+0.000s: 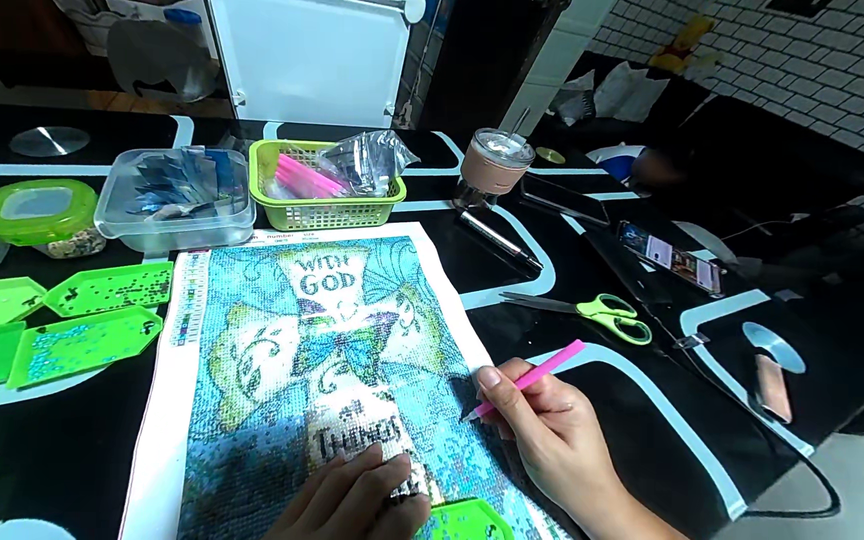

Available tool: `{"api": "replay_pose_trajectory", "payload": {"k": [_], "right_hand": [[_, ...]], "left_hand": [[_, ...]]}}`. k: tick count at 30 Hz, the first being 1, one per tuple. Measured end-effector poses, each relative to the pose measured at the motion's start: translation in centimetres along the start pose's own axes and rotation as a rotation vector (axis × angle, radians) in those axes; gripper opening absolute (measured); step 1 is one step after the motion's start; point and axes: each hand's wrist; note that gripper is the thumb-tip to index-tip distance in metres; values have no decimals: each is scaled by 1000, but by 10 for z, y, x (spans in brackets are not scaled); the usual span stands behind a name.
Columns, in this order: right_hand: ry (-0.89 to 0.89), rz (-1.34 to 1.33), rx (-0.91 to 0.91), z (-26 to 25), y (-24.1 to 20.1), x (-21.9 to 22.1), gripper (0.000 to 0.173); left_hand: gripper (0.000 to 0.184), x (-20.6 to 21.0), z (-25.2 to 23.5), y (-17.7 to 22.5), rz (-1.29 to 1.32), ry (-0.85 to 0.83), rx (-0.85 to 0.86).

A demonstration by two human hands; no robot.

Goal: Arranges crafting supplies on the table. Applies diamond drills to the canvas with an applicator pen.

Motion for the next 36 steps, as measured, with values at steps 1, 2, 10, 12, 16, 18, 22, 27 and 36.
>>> {"api": "replay_pose_trajectory", "payload": {"k": [1, 2, 10, 12, 16, 18, 22, 27, 36], "right_hand": [[0, 5, 0, 0, 0, 0, 24], [-3, 11, -4, 0, 0, 0, 24], [-27, 175, -124, 2, 1, 0, 28], [-24, 200, -142, 2, 1, 0, 29], [-6, 249, -175, 4, 1, 1, 30], [1, 267, -186, 4, 1, 2, 30], [-18, 194, -99, 3, -4, 0, 28], [-122, -98, 25, 14, -22, -2, 25], [-273, -31, -68, 37, -29, 9, 28]], "left_hand": [[44, 0, 0, 0, 0, -2, -1], [44, 0, 0, 0, -1, -5, -2], [44, -1, 0, 1, -15, -8, 1], [44, -1, 0, 1, -15, -5, 0], [43, 0, 0, -1, -9, 1, 4], [43, 0, 1, -1, -15, 1, 6], [42, 1, 0, 0, -22, 16, 10], [41, 2, 1, 0, -23, 47, 6], [40, 5, 2, -1, -13, 63, 8]]}}
Point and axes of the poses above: each hand's wrist, its own z-axis away from the middle knuckle, its own x-axis out of the palm, y = z × x, and after that the axes turned 6 degrees about y, right-handed
